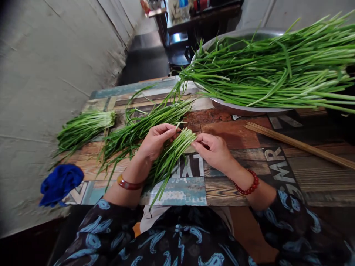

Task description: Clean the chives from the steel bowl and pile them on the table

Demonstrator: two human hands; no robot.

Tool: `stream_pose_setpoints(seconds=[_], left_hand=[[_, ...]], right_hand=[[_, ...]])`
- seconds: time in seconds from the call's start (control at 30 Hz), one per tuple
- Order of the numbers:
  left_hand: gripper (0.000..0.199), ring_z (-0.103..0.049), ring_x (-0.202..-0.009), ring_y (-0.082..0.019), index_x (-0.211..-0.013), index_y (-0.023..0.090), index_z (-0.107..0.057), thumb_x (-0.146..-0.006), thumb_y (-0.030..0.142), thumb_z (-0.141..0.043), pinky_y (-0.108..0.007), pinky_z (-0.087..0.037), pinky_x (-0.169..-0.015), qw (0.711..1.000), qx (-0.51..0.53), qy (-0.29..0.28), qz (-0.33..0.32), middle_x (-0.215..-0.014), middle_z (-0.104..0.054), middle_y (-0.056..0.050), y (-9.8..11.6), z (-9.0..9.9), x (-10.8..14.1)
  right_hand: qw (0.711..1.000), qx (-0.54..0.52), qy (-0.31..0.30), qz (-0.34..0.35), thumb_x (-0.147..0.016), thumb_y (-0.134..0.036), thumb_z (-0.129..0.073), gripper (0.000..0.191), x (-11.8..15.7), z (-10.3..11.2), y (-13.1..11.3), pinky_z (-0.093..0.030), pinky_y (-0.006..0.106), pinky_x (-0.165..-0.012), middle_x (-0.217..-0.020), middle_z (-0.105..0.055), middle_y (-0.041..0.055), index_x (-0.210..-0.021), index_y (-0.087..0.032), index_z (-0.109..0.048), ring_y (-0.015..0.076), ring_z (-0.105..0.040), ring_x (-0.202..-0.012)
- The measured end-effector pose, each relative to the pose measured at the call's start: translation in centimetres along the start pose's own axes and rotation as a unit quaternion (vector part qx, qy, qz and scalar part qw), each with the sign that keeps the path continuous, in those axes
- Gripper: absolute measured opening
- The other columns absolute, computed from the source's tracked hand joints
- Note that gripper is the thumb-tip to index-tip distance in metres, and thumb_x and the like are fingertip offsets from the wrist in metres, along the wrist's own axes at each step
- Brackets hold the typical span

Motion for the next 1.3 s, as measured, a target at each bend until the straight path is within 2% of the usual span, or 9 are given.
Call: stream_pose_setpoints(seconds=[0.2,0.73,1.07,1.3], left_hand=[[0.029,-0.049,-0.057,-0.007,-0.073,0.014,-0.072,-0.071,0.041,-0.081,-0.020,-0.038,-0.056,1.000,0.007,-0.002,-0.004,-0.064,-0.063,0.000,0.17,-0.03,0.17],[0.023,-0.050,-0.057,-0.008,-0.076,0.015,-0.075,-0.073,0.037,-0.080,-0.022,-0.041,-0.058,1.000,0.003,0.005,-0.027,-0.066,-0.064,-0.001,0.45,-0.33,0.22],[0.026,-0.046,-0.055,-0.007,-0.073,0.014,-0.074,-0.070,0.039,-0.081,-0.021,-0.036,-0.053,1.000,-0.005,0.000,0.002,-0.063,-0.063,0.000,0.20,-0.27,0.22],[0.023,-0.046,-0.057,-0.007,-0.074,0.014,-0.077,-0.071,0.037,-0.080,-0.021,-0.034,-0.053,1.000,-0.015,0.000,-0.012,-0.065,-0.064,-0.002,0.32,-0.14,0.15]], right_hand=[[1.000,-0.004,-0.011,-0.029,-0.089,-0.028,-0.059,0.014,0.24,-0.12,-0.12,-0.033,0.023,-0.047,-0.054,-0.052,-0.0044,-0.082,-0.018,-0.064,0.0094,-0.044,-0.049],[0.999,0.012,-0.017,-0.040,-0.090,-0.035,-0.060,0.020,0.18,-0.15,0.27,-0.032,0.023,-0.047,-0.057,-0.053,-0.0020,-0.079,-0.019,-0.063,0.0105,-0.045,-0.053],[0.999,0.004,-0.019,-0.033,-0.090,-0.032,-0.060,0.018,0.18,-0.13,0.27,-0.033,0.024,-0.048,-0.058,-0.053,-0.0023,-0.079,-0.019,-0.064,0.0100,-0.044,-0.052],[0.999,0.002,-0.027,-0.039,-0.090,-0.033,-0.061,0.019,0.16,-0.13,0.38,-0.032,0.024,-0.047,-0.057,-0.054,-0.0023,-0.078,-0.019,-0.064,0.0099,-0.044,-0.052]])
Point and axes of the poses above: each hand's wrist, its own x-axis away from the middle knuckle, its own z-axis out of the back of the hand, y = z × x, the point moved 7 cm from there along -x, towards the middle knuckle
